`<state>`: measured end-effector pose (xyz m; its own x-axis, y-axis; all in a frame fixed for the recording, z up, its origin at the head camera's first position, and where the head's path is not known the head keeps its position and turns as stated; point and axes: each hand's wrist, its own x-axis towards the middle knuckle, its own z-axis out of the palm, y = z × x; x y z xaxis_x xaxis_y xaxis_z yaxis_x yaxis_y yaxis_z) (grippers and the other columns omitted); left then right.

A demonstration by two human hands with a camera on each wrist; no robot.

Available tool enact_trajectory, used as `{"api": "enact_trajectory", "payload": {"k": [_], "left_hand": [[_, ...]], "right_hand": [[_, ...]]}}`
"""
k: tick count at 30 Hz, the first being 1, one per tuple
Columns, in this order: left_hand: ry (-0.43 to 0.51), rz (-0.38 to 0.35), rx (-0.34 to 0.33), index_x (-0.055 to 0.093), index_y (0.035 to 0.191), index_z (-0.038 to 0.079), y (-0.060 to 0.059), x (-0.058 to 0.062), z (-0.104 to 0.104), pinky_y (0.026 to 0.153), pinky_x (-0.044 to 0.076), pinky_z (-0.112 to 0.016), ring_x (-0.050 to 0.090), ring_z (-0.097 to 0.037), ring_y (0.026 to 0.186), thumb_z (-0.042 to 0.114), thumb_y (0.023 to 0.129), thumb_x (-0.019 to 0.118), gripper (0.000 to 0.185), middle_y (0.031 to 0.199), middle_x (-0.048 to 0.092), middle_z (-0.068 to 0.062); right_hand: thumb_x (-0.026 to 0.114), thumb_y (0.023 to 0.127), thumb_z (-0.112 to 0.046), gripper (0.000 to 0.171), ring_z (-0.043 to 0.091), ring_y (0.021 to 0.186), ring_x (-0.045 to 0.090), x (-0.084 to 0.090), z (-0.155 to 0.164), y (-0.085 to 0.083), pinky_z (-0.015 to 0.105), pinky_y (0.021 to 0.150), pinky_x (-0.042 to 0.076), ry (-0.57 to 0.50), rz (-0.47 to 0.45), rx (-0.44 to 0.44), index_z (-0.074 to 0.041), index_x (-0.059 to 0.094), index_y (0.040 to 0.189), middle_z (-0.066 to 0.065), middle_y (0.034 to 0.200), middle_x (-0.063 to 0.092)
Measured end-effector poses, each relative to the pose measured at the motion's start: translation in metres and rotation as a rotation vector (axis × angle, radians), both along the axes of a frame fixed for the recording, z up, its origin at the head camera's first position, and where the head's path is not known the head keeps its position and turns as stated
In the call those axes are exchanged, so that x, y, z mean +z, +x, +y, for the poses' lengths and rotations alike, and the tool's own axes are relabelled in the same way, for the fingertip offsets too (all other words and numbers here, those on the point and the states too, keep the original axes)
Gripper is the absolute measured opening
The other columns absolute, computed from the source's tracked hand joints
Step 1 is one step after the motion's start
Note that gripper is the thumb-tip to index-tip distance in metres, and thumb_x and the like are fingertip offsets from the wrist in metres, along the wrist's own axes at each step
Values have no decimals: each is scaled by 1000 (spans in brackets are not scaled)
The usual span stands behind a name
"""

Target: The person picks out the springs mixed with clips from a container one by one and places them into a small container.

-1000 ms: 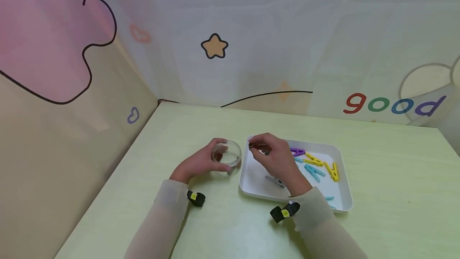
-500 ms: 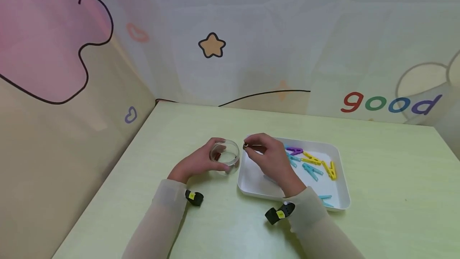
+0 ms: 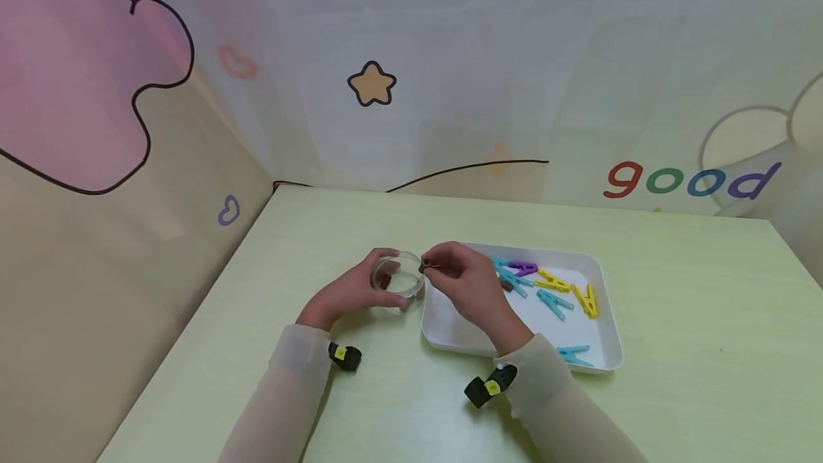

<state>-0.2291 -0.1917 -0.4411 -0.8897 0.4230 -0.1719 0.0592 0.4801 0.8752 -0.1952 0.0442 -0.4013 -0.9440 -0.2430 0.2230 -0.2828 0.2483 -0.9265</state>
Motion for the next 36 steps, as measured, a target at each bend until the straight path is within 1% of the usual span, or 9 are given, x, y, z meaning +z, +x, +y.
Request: {"api": "enact_trajectory", "payload": {"k": [3,7,10,14,18,24,28,30,36], "left_hand": [[4,-7,-4,33,138,34,2,0,0,100,38,-36,48,-20,116,40,71,86,86,143,49,-3],[3,-19,14,33,140,32,4,-1,0,103,39,-40,49,-21,120,36,73,85,85,146,47,-4],[5,-33,23,32,142,29,5,-3,-1,107,38,-43,48,-21,125,34,74,84,86,148,45,-4],[7,-36,22,31,144,27,6,-6,-2,109,36,-45,47,-21,127,37,73,85,90,148,45,-3],[1,-37,23,30,143,31,6,-7,-3,109,36,-45,47,-20,127,40,72,85,90,149,44,-2],[4,-47,22,30,142,34,5,-4,-2,111,35,-45,45,-21,133,35,75,84,86,151,42,-2],[2,-30,20,31,141,34,5,-1,0,110,36,-45,46,-21,130,34,76,83,83,150,43,-3],[4,-23,18,31,141,34,5,0,0,109,36,-44,47,-20,128,34,76,83,83,149,43,-4],[9,-11,6,30,142,33,4,2,1,109,37,-44,47,-21,128,37,75,83,86,149,43,-5]], "right_hand": [[69,90,-15,20,16,102,67,-2,-3,1,30,90,54,-3,-17,10,-15,67,110,1,108,70],[67,91,-16,22,15,101,67,-5,-6,2,30,89,55,14,-15,28,-15,68,113,-1,108,70],[67,91,-16,20,14,98,68,-6,-9,4,30,88,55,22,-11,33,-16,70,111,0,106,70],[67,91,-16,17,14,98,68,-8,-13,6,29,87,55,30,-30,25,-18,70,108,-1,103,71],[68,90,-15,18,14,99,68,-8,-16,8,31,88,55,32,-35,9,-18,69,107,-1,103,72],[68,90,-15,18,15,100,69,-9,-18,7,31,88,55,21,-19,-6,-17,69,107,0,104,72],[68,90,-17,21,14,103,67,-9,-18,7,31,88,55,29,-8,-22,-18,69,111,-1,108,70],[68,90,-17,23,15,104,66,-9,-18,7,31,89,55,32,-2,-22,-16,69,113,0,110,68],[67,90,-16,19,14,104,66,-10,-18,6,28,88,55,36,4,-24,-17,70,109,-1,108,65]]}}
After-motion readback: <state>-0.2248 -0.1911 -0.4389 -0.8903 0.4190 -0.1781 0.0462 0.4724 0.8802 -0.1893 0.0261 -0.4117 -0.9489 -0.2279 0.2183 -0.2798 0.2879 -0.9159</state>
